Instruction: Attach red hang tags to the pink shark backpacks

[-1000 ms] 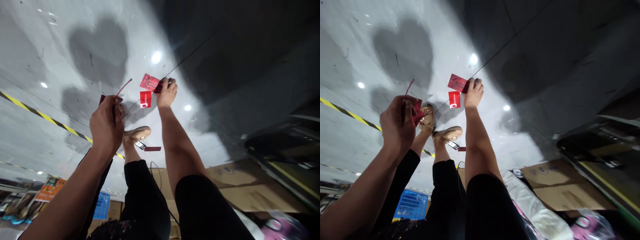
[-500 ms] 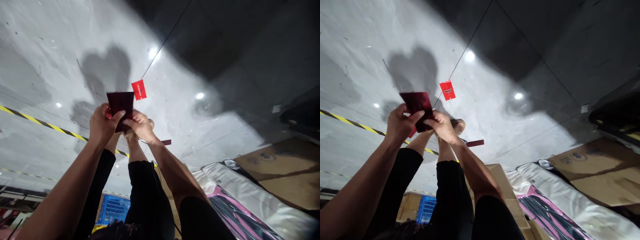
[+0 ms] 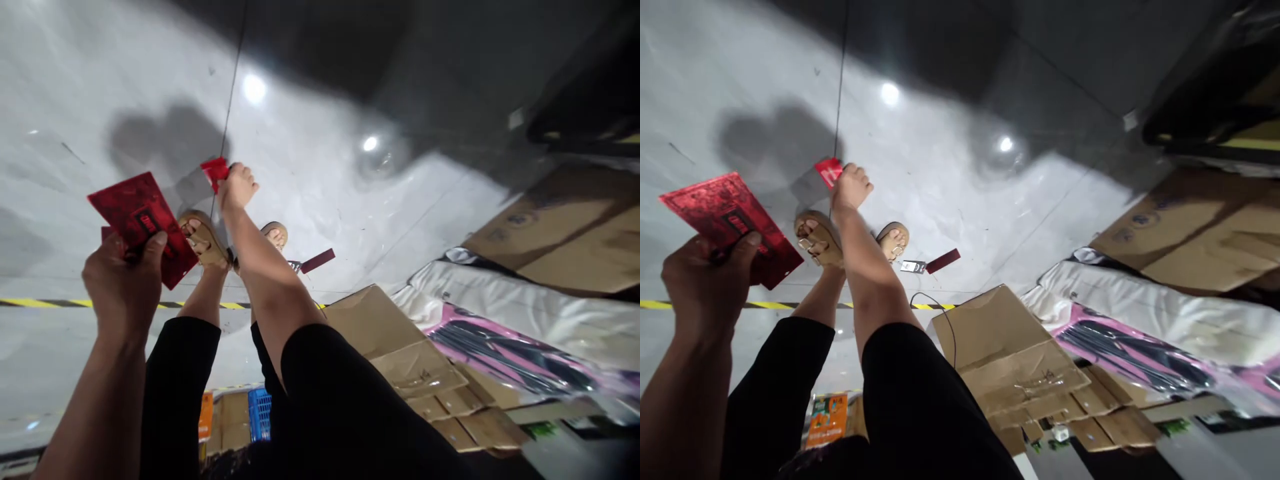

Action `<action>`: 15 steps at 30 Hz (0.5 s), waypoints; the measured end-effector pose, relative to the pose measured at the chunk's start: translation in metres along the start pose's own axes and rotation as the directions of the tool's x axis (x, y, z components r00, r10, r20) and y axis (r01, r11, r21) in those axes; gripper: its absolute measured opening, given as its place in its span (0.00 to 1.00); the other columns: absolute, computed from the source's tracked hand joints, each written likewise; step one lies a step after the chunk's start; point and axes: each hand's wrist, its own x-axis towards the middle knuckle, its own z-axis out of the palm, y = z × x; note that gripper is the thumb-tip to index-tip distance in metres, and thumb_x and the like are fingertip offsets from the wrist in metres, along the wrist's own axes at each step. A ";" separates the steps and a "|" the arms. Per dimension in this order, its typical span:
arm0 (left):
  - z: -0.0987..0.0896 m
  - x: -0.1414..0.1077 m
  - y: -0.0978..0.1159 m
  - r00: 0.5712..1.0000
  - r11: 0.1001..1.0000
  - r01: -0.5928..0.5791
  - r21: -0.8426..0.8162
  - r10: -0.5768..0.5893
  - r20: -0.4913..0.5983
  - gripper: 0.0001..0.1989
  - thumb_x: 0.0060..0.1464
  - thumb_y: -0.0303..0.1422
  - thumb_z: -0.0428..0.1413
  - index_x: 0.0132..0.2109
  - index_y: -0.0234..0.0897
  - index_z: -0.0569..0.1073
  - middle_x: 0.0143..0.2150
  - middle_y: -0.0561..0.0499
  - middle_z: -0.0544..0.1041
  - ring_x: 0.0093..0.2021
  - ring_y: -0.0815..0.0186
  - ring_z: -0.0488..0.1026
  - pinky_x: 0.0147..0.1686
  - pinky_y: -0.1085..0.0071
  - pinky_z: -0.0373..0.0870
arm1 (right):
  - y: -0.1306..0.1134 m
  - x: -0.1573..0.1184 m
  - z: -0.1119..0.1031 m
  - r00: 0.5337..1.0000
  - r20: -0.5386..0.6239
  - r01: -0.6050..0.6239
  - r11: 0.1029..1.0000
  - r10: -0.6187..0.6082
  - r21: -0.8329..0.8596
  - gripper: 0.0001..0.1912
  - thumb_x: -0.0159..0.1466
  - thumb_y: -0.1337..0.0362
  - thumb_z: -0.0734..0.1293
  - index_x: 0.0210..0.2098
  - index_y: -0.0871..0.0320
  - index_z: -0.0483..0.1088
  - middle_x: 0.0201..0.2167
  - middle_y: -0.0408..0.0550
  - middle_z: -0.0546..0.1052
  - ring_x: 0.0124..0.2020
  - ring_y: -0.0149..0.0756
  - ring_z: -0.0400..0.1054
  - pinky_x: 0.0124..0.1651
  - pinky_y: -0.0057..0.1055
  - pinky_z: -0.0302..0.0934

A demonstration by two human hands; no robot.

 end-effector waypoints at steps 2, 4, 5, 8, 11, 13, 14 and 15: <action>0.006 0.003 -0.001 0.998 1.000 -0.001 -0.017 0.002 0.058 0.17 0.48 0.44 0.61 0.38 0.33 0.79 0.27 0.54 0.75 0.27 0.69 0.67 0.29 0.74 0.62 | -0.002 -0.022 -0.006 0.999 0.034 0.002 0.984 -0.008 0.179 0.13 0.73 0.61 0.55 0.48 0.66 0.63 0.43 0.47 0.71 0.46 0.32 0.65 0.56 0.35 0.58; 0.013 0.003 0.000 0.996 1.000 -0.016 -0.023 0.018 0.084 0.19 0.45 0.44 0.62 0.40 0.34 0.79 0.28 0.54 0.75 0.28 0.69 0.68 0.30 0.75 0.63 | -0.001 -0.056 -0.016 0.987 0.110 0.053 0.888 -0.116 0.458 0.12 0.72 0.57 0.59 0.43 0.61 0.66 0.34 0.38 0.71 0.37 0.25 0.64 0.45 0.22 0.60; 0.017 0.001 0.001 0.996 1.000 -0.011 -0.002 0.012 0.091 0.20 0.44 0.44 0.63 0.41 0.34 0.79 0.29 0.54 0.75 0.28 0.69 0.68 0.29 0.75 0.62 | 0.001 -0.076 -0.021 0.969 0.147 0.070 0.790 -0.199 0.609 0.12 0.71 0.56 0.60 0.41 0.60 0.66 0.31 0.36 0.70 0.34 0.24 0.63 0.41 0.20 0.60; 0.023 -0.007 0.008 0.975 0.998 0.054 0.022 -0.058 0.215 0.21 0.43 0.43 0.63 0.44 0.35 0.79 0.30 0.54 0.77 0.29 0.68 0.70 0.29 0.75 0.63 | 0.016 -0.130 -0.034 0.919 0.178 -0.009 0.431 -0.352 0.902 0.18 0.68 0.49 0.62 0.36 0.59 0.68 0.26 0.36 0.68 0.28 0.25 0.61 0.33 0.21 0.59; 0.023 -0.018 0.022 0.920 0.998 0.063 0.014 -0.064 0.387 0.19 0.45 0.43 0.62 0.42 0.37 0.79 0.29 0.55 0.78 0.30 0.66 0.73 0.29 0.74 0.65 | 0.049 -0.160 -0.040 0.938 0.200 -0.106 0.314 -0.284 0.943 0.23 0.64 0.44 0.63 0.32 0.59 0.68 0.24 0.38 0.69 0.26 0.27 0.63 0.32 0.24 0.61; 0.020 -0.024 0.031 0.918 0.992 -0.004 0.128 -0.047 0.394 0.18 0.44 0.46 0.61 0.38 0.38 0.79 0.25 0.55 0.77 0.28 0.64 0.73 0.28 0.73 0.63 | 0.086 -0.167 -0.041 0.979 0.201 -0.175 0.421 -0.017 0.890 0.22 0.66 0.45 0.60 0.31 0.59 0.68 0.25 0.40 0.71 0.27 0.29 0.65 0.33 0.26 0.63; 0.019 -0.027 0.034 0.925 0.981 -0.038 0.192 -0.039 0.378 0.18 0.45 0.48 0.61 0.35 0.38 0.78 0.22 0.55 0.75 0.27 0.63 0.72 0.27 0.71 0.62 | 0.111 -0.168 -0.041 0.972 0.155 -0.224 0.494 0.176 0.840 0.21 0.67 0.48 0.59 0.31 0.59 0.68 0.26 0.41 0.72 0.27 0.29 0.66 0.34 0.27 0.64; 0.019 -0.028 0.034 0.931 0.970 -0.062 0.233 -0.028 0.364 0.18 0.45 0.49 0.60 0.34 0.39 0.78 0.21 0.55 0.74 0.26 0.62 0.72 0.27 0.70 0.62 | 0.138 -0.169 -0.041 0.933 0.079 -0.271 0.542 0.351 0.795 0.19 0.68 0.50 0.59 0.33 0.60 0.69 0.27 0.43 0.72 0.28 0.30 0.67 0.35 0.28 0.65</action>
